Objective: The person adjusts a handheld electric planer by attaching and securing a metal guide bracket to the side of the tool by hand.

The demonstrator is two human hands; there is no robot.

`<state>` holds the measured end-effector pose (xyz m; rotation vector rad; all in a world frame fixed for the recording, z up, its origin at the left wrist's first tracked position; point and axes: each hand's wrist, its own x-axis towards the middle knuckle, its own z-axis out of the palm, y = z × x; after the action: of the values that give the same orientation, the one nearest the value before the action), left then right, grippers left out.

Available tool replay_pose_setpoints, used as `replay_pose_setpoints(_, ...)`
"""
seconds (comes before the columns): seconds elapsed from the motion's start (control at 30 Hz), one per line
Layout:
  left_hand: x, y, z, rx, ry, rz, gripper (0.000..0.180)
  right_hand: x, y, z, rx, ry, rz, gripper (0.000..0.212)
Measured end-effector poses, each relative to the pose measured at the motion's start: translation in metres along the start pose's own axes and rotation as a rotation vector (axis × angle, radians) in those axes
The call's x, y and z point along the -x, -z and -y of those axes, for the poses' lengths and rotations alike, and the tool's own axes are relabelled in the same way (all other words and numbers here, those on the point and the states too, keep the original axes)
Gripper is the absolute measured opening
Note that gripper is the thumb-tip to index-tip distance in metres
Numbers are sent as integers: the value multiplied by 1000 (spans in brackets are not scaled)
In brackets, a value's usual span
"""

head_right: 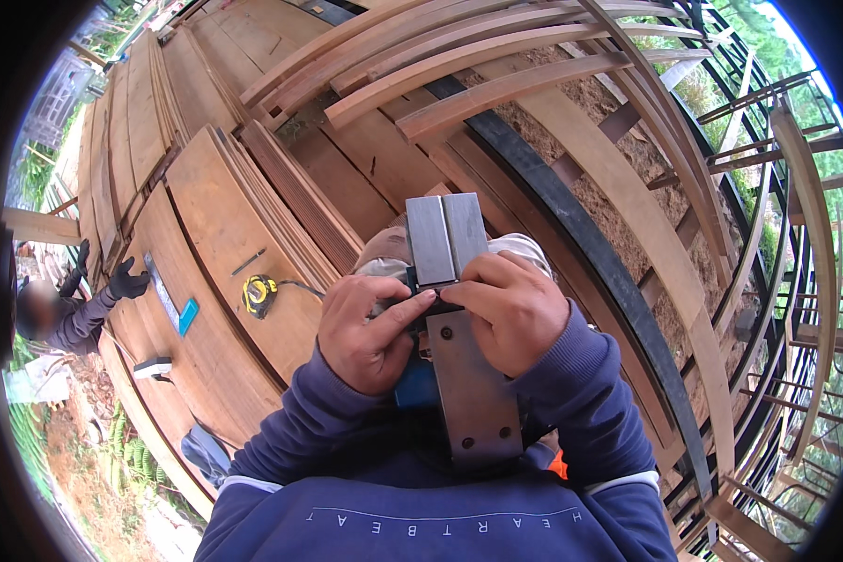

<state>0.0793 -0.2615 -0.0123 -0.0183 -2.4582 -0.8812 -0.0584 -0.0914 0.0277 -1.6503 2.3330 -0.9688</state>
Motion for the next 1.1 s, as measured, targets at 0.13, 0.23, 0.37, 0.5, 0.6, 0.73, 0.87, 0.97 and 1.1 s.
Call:
replay_pose_setpoints(0.13,3,0,2,-36,22,45,49,0,0,7,82,-111,-30,17)
replay_pose_setpoints(0.23,6,-2,3,-44,25,43,49,5,-9,8,223,-125,-6,22)
replay_pose_setpoints(0.37,4,-1,3,-29,28,61,49,3,-10,9,186,-82,-42,17)
replay_pose_setpoints(0.5,4,0,2,-37,34,76,50,0,7,5,-60,-39,-19,16)
replay_pose_setpoints(0.6,5,1,2,-46,32,86,50,6,14,2,-150,-170,-64,21)
replay_pose_setpoints(0.73,2,-2,3,-12,-13,29,56,21,10,-3,-143,-321,-108,24)
replay_pose_setpoints(0.87,1,2,6,26,-51,65,54,34,-2,-7,-66,-241,-152,30)
replay_pose_setpoints(0.97,4,0,9,33,-101,61,52,39,-5,-6,-38,-211,-194,32)
replay_pose_setpoints(1.1,4,1,8,15,-98,57,48,39,-6,-1,-40,-267,-260,34)
